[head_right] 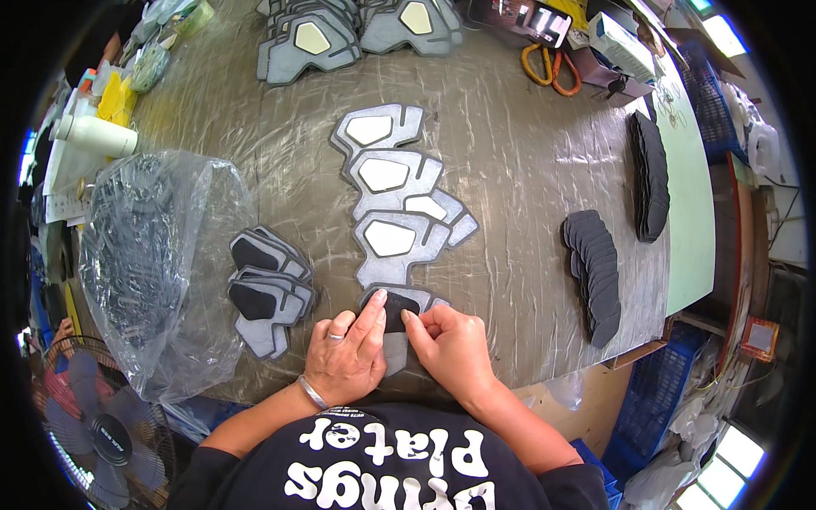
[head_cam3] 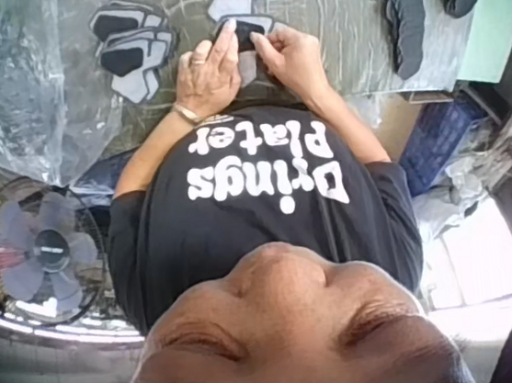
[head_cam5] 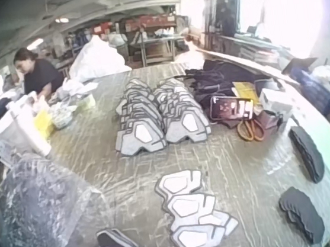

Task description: The person packs stacked shoe panels into a plastic bag, aligns and sticks black fabric patches onto shaped base cutouts on the table, and stacks the assembled pieces.

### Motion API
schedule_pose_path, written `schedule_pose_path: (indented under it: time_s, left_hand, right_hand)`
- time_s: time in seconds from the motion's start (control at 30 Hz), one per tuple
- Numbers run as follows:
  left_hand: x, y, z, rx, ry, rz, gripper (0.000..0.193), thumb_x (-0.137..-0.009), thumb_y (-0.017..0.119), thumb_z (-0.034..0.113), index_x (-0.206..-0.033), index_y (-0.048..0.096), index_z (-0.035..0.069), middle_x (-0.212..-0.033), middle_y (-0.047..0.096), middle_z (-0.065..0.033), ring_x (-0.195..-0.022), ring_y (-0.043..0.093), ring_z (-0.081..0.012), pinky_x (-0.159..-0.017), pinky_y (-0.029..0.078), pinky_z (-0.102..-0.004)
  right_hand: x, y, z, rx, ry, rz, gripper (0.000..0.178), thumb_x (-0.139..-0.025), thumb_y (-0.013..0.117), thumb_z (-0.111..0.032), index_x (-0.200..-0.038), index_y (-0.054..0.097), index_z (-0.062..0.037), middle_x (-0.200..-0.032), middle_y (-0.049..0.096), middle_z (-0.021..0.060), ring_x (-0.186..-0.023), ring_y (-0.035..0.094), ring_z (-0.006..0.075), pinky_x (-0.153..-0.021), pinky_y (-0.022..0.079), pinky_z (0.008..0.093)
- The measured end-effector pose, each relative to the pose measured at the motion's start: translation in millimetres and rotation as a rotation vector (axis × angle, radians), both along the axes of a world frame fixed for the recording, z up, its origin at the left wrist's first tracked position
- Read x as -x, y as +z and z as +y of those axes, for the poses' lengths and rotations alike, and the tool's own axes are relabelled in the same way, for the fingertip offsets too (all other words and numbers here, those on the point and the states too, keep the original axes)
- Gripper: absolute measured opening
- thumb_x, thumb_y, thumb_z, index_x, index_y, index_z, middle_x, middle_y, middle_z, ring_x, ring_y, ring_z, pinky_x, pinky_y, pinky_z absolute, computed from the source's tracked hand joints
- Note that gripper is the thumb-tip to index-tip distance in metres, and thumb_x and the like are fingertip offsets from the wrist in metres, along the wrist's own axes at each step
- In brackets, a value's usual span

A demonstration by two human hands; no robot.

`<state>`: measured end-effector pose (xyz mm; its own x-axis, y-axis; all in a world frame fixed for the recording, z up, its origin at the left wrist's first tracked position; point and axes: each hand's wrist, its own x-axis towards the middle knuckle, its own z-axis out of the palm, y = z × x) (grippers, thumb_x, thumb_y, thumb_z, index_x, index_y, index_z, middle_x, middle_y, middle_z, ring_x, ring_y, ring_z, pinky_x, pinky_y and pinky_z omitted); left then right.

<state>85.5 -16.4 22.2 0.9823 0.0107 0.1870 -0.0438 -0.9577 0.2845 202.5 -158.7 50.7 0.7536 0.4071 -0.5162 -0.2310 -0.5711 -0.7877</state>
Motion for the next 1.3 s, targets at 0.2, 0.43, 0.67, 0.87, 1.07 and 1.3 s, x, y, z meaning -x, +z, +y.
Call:
schedule_pose_path:
  time_s: [0.2, 0.43, 0.67, 0.87, 1.07, 1.3]
  left_hand:
    - [-1.0, -0.5, -1.7, -0.029, 0.0, 0.011, 0.046, -0.077, 0.061, 0.021, -0.12, 0.058, 0.006, -0.145, 0.049, -0.0068, -0.101, 0.048, -0.0211, -0.08, 0.039, -0.0341]
    - [7.2, 1.6, -7.1, -0.038, 0.073, 0.032, 0.053, -0.081, 0.062, 0.026, -0.13, 0.056, 0.007, -0.146, 0.047, -0.0072, -0.108, 0.047, -0.021, -0.087, 0.039, -0.0361]
    - [17.2, 6.2, -3.9, -0.068, 0.075, 0.155, 0.057, -0.088, 0.059, 0.033, -0.14, 0.052, 0.011, -0.151, 0.043, -0.0053, -0.117, 0.046, -0.0223, -0.093, 0.038, -0.0385]
    - [22.7, 10.2, -1.6, -0.034, 0.059, 0.211, 0.059, -0.091, 0.057, 0.036, -0.143, 0.048, 0.01, -0.154, 0.039, -0.0079, -0.137, 0.038, -0.0285, -0.106, 0.033, -0.0473]
    - [19.8, 9.8, -6.0, -0.081, 0.066, 0.201, 0.061, -0.09, 0.057, 0.036, -0.144, 0.047, 0.008, -0.154, 0.038, -0.0102, -0.137, 0.039, -0.0322, -0.108, 0.032, -0.0492]
    - [19.8, 9.6, -11.2, -0.057, 0.098, 0.12, 0.058, -0.09, 0.058, 0.032, -0.14, 0.05, 0.004, -0.15, 0.042, -0.0124, -0.134, 0.041, -0.0337, -0.108, 0.032, -0.0499]
  right_hand:
    - [-9.7, 1.4, -9.4, 0.256, 0.374, -0.398, 0.028, -0.084, 0.076, -0.025, -0.07, 0.064, -0.0027, -0.061, 0.065, 0.0071, -0.043, 0.059, 0.0253, -0.042, 0.045, 0.0329]
    - [6.4, -8.9, -15.8, 0.046, 0.681, -0.977, 0.047, -0.086, 0.069, -0.03, -0.127, 0.058, -0.0093, -0.14, 0.053, 0.0078, -0.124, 0.053, 0.0219, -0.101, 0.04, 0.0412]
    - [3.4, -8.0, -29.0, 0.233, 0.97, -0.828, 0.073, -0.088, 0.061, -0.052, -0.147, 0.041, -0.0146, -0.156, 0.035, 0.0041, -0.145, 0.031, 0.0216, -0.117, 0.019, 0.0534]
    - [8.7, -5.3, -41.8, 0.292, 0.976, -0.873, 0.074, -0.085, 0.062, -0.057, -0.146, 0.044, -0.0197, -0.154, 0.037, 0.0041, -0.143, 0.032, 0.0252, -0.116, 0.019, 0.0558]
    - [9.7, -5.5, -37.1, 0.244, 0.904, -0.964, 0.068, -0.084, 0.064, -0.055, -0.138, 0.053, -0.0163, -0.15, 0.042, 0.0071, -0.14, 0.035, 0.0272, -0.116, 0.019, 0.056]
    - [-11.8, -11.2, -29.5, 0.199, 0.47, -0.928, 0.052, -0.082, 0.074, -0.034, -0.123, 0.061, -0.0047, -0.143, 0.046, 0.015, -0.131, 0.044, 0.03, -0.114, 0.025, 0.0528]
